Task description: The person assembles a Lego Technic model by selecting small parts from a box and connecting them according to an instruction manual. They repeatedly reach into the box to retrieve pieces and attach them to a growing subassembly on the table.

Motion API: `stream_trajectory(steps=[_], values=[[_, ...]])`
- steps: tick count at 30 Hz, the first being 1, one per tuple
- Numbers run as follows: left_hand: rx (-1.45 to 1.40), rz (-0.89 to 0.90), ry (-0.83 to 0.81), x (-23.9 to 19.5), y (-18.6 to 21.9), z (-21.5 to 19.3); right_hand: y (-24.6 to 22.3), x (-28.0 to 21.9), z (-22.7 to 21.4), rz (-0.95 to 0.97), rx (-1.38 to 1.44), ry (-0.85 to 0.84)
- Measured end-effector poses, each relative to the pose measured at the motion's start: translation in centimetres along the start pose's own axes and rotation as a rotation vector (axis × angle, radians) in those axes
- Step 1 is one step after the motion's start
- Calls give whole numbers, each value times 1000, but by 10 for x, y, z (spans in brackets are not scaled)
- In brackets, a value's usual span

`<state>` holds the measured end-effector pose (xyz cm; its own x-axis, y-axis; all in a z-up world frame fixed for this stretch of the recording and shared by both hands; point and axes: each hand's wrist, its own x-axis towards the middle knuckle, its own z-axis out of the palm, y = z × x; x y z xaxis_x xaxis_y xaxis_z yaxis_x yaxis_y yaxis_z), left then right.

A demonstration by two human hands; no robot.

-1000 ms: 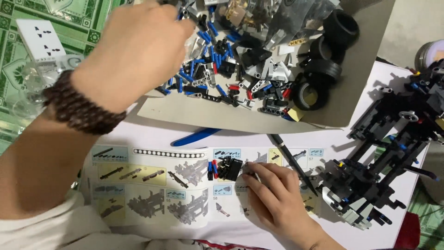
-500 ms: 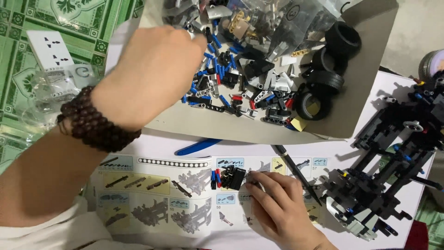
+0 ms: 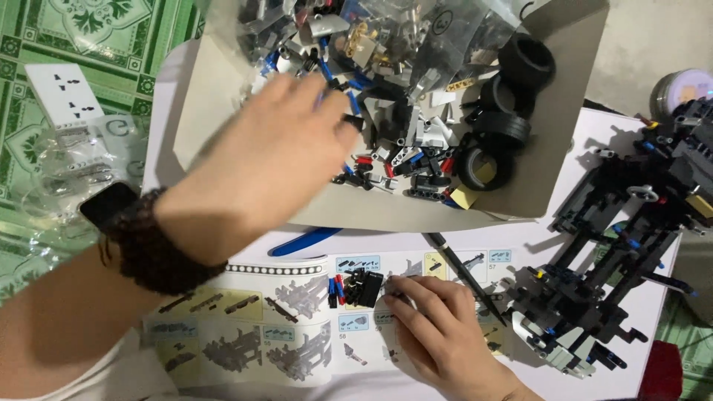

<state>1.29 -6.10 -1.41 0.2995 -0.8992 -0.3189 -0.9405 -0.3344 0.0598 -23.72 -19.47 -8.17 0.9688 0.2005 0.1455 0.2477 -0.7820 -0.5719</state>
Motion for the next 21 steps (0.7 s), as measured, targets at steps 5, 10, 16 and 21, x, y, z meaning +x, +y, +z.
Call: stream_trajectory(steps=[5,10,16,21], values=[[-75,300,305,22,17,16,1,3,-1,-14,-4,11],[-36,154,193,20,9,12,0,3,-2,4,31,27],[91,67,117,9,-8,18,3,-1,-4,14,49,-10],[14,119,171,23,9,-3,1,2,-6,5,58,7]])
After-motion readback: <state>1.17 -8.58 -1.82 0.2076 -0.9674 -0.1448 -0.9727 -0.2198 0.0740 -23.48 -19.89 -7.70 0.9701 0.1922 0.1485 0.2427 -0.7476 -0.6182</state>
